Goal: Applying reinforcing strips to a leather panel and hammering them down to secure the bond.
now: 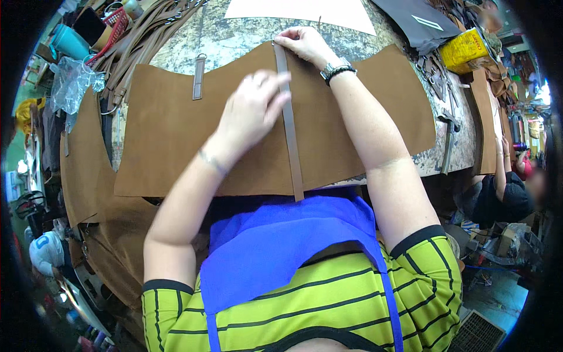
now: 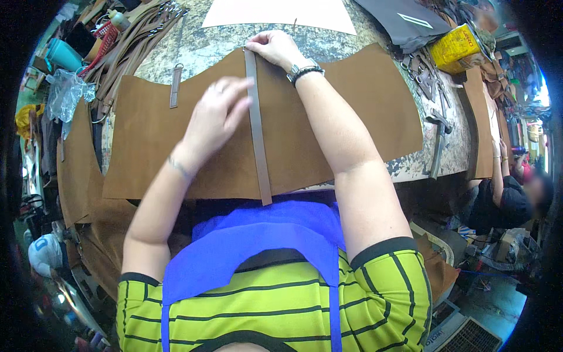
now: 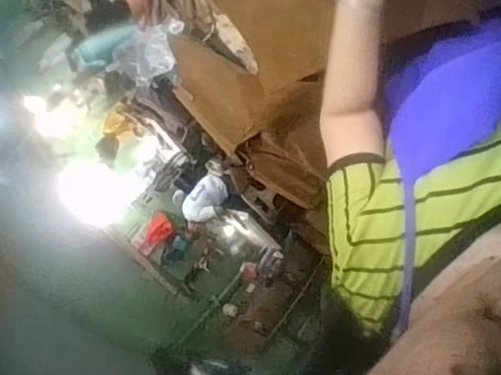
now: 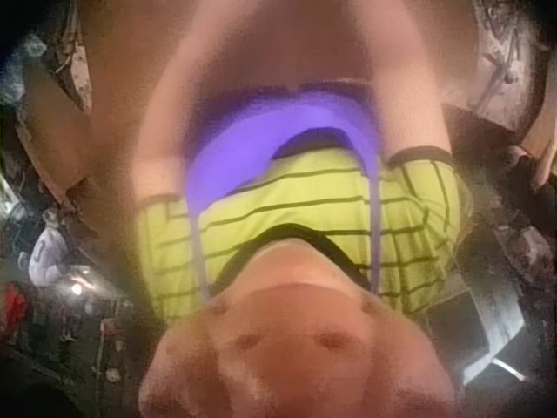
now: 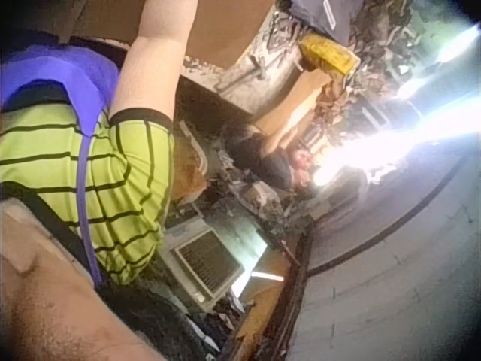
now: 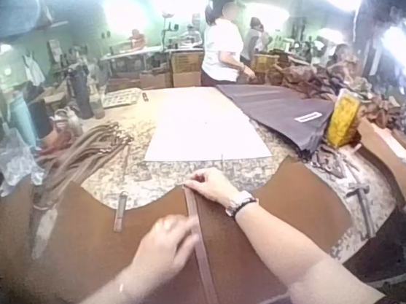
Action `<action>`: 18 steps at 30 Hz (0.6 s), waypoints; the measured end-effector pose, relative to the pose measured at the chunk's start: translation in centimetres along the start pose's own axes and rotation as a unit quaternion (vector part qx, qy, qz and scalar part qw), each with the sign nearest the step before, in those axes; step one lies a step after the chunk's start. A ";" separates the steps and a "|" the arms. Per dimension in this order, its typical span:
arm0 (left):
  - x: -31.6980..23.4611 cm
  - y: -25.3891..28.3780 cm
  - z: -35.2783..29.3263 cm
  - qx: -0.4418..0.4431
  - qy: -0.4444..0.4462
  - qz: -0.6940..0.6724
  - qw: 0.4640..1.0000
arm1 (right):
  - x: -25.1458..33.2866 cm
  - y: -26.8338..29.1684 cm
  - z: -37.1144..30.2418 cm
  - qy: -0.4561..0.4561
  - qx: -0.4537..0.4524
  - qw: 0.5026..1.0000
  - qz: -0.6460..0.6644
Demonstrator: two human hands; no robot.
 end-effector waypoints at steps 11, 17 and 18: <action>8.0 -2.3 5.7 0.044 -0.108 0.200 0.973 | -1.0 1.0 0.3 0.079 -0.047 0.992 0.082; 7.0 -0.3 3.5 0.043 -0.084 0.084 0.992 | 5.9 2.0 -15.3 0.260 -0.022 0.961 -0.091; 6.8 -0.3 3.4 0.042 -0.083 0.088 0.992 | 7.0 2.3 -18.8 0.278 0.012 0.957 -0.082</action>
Point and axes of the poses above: each hand's wrist, its own z-axis towards the middle knuckle, its own y-axis out of the back of the hand, x = y × z, the point moved 4 cm from there along z, towards the middle knuckle, and after that the axes turned 15 degrees about -z, right-handed, at the moved point
